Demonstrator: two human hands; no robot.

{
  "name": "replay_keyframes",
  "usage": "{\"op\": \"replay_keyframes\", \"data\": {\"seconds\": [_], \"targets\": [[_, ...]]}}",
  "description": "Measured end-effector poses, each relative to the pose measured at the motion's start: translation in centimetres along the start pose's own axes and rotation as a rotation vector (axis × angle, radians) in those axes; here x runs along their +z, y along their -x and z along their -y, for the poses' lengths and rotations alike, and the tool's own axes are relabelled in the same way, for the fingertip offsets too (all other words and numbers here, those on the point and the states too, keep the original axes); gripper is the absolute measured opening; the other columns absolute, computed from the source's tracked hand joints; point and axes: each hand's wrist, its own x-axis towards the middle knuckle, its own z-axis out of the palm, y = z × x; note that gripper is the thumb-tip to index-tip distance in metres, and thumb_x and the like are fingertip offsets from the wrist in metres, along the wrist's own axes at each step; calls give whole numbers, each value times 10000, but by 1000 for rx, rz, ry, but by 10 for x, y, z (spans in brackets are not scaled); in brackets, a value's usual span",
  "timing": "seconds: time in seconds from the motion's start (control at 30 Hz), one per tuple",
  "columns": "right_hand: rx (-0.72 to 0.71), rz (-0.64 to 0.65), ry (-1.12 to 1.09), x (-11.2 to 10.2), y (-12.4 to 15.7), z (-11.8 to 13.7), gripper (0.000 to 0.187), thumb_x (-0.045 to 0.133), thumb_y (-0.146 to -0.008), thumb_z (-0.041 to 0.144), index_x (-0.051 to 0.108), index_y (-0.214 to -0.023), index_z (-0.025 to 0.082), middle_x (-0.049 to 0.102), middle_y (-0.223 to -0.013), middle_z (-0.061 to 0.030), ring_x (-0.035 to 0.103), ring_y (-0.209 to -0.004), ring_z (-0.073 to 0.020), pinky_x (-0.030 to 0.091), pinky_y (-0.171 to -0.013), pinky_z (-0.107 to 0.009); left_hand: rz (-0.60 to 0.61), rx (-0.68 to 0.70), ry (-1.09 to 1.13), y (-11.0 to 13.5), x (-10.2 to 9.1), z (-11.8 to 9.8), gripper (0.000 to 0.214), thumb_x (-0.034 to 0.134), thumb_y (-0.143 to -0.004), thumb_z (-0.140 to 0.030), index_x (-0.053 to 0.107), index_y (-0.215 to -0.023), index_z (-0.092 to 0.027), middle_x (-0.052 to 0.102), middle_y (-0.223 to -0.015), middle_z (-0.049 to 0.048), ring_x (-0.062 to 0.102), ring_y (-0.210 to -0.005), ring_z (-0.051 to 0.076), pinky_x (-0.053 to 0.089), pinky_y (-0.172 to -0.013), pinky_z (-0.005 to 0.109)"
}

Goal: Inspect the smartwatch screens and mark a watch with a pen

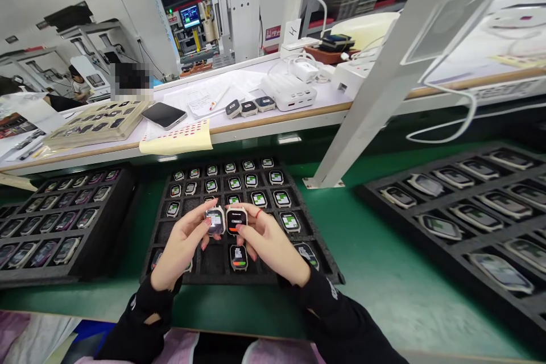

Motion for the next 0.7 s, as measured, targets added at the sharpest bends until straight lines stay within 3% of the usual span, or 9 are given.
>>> {"op": "replay_keyframes", "data": {"seconds": [0.23,0.37,0.57,0.7], "targets": [[4,29,14,-1,2,-4,603,668,-889,514,533,-1307,100,585,-637,18,425,-400,-93,341,-405,-198,11,20,23,0,-1,-3,393,627,-940,-322,657,-1329,-277,680,-980,54,619,-728,127,431,-561,204],[-32,59,-38,-4,4,-4,616,734,-874,442,529,-1358,122,589,-682,11,431,-444,-107,370,-404,-202,-33,15,42,-1,2,-5,367,688,-909,-337,683,-1261,-236,712,-1087,79,631,-754,135,502,-630,219],[-69,199,-108,-14,13,9,709,708,-963,509,425,-1553,235,609,-762,0,483,-470,-114,452,-449,-224,-62,55,17,2,1,-15,402,691,-896,-392,671,-1263,-229,703,-1166,96,659,-931,210,562,-727,270],[-189,141,13,-9,35,33,583,725,-961,514,540,-1488,347,674,-928,-56,547,-472,-142,531,-432,-273,-64,98,9,6,-2,-24,405,696,-899,-385,663,-1281,-256,692,-1203,82,644,-1022,223,561,-833,293]]}}
